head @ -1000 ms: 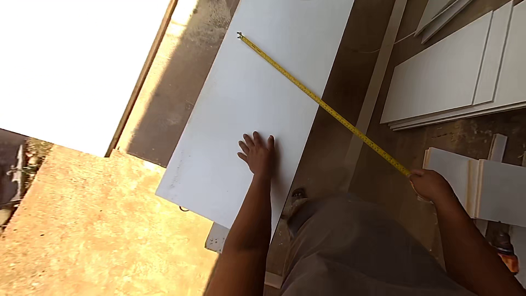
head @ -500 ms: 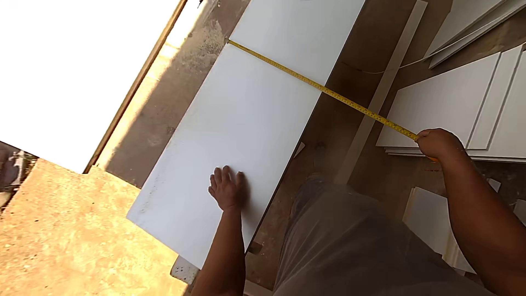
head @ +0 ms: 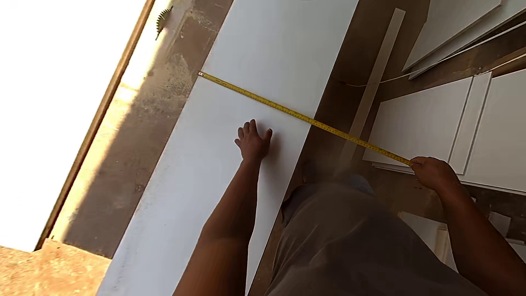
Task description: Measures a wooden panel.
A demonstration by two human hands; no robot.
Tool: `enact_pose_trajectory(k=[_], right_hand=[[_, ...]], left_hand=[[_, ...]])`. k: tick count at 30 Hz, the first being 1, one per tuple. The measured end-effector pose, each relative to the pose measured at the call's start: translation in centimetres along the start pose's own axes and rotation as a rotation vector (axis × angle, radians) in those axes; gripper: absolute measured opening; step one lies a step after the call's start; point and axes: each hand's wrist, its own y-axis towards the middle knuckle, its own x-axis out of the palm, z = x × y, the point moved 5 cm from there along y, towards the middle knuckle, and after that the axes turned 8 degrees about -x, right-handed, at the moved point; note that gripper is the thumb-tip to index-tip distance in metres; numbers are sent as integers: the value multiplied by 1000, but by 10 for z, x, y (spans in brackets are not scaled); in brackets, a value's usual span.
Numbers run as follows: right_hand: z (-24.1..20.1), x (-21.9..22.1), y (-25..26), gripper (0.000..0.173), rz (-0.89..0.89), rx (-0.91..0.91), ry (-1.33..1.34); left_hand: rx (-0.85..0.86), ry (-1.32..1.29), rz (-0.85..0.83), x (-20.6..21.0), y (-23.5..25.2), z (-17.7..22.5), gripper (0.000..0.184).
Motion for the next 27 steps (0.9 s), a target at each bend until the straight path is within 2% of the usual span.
enact_pose_trajectory(k=[3,5,9,14,27], right_hand=[[5,0,11,34,14,10,-2],[7,1,16,34,16,31,-5],[13,-6,26,36,32,20,-6],[18,-12,41,36,43,16,-6],[22,5,50,35,153,-51,-19]], left_hand=[[68,33,-19,22,35,63,80],[58,114,12,44,47,84,81],[39,203,112,60,55,86,80],[46,212,79,61,54,83,91],[16,204,76,61,56,84,93]])
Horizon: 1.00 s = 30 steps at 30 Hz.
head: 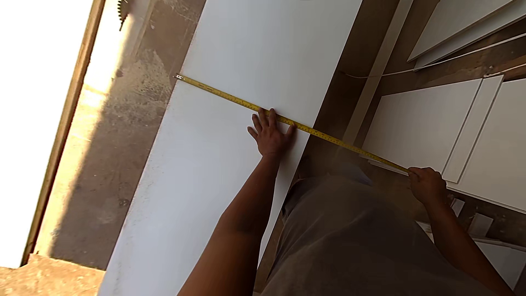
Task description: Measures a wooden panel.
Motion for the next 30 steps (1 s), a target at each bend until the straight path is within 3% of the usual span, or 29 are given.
enact_pose_trajectory(k=[4,7,11,16,21,25,30], right_hand=[[7,7,7,35,-36,5,11],[6,-2,24,36,-180,26,59],[-12,-41,77,35,-320,98,185],[-15,-115,190,35,-309,100,161],[-2,-211,279,33,-261,98,79],[16,-253,312,34,-245,87,59],[23,-256,329,37,-184,48,14]], left_hand=[[10,-11,3,2,-2,0,93],[-24,-103,35,-1,1,2,105],[-183,-226,68,-9,48,21,110],[-429,-276,127,-17,138,53,105],[-541,-276,87,-30,151,75,99],[-585,-259,89,-42,147,91,91],[-603,-154,109,-30,156,79,85]])
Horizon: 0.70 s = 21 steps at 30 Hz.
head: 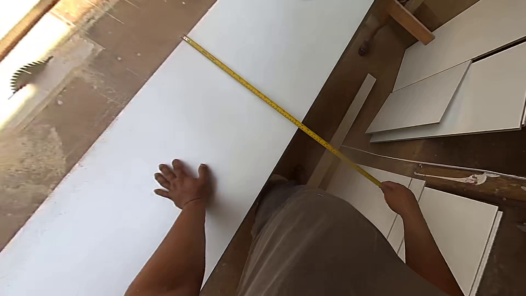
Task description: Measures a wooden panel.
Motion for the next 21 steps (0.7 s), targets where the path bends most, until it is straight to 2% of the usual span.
enact_pose_trajectory(k=[10,21], right_hand=[[12,-8,46,36,160,-13,-41],[14,-8,64,35,259,-49,-37]], left_hand=[[0,40,26,5,6,-4,81],[-8,39,28,7,9,-9,83]])
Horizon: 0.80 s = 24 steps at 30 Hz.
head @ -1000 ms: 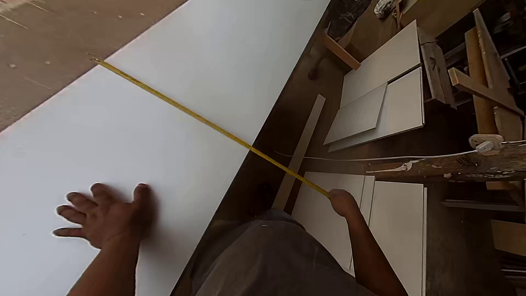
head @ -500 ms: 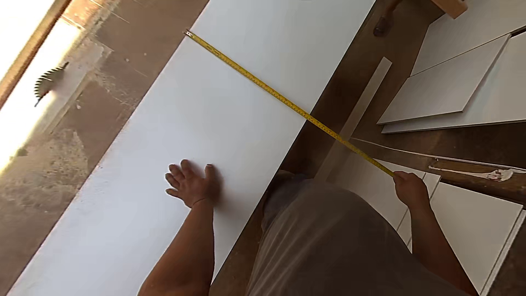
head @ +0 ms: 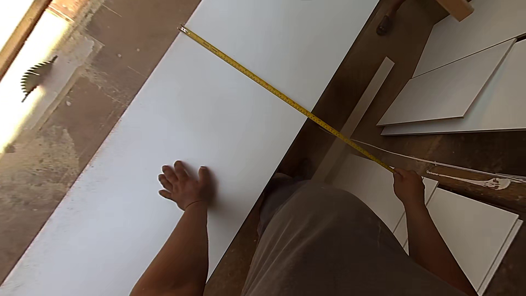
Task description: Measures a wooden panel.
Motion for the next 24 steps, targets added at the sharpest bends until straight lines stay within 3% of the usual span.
enact_pose_trajectory(k=[13,16,20,24], right_hand=[[6,-3,24,34,11,-15,-12],[6,-1,30,36,-121,-36,8],[2,8,31,34,-433,21,172],[-17,-14,58,28,-470,54,329]], left_hand=[[-13,3,6,4,7,-5,80],[-15,3,12,4,11,-8,80],[-6,32,17,4,11,-10,83],[-56,46,-48,-6,0,20,85]])
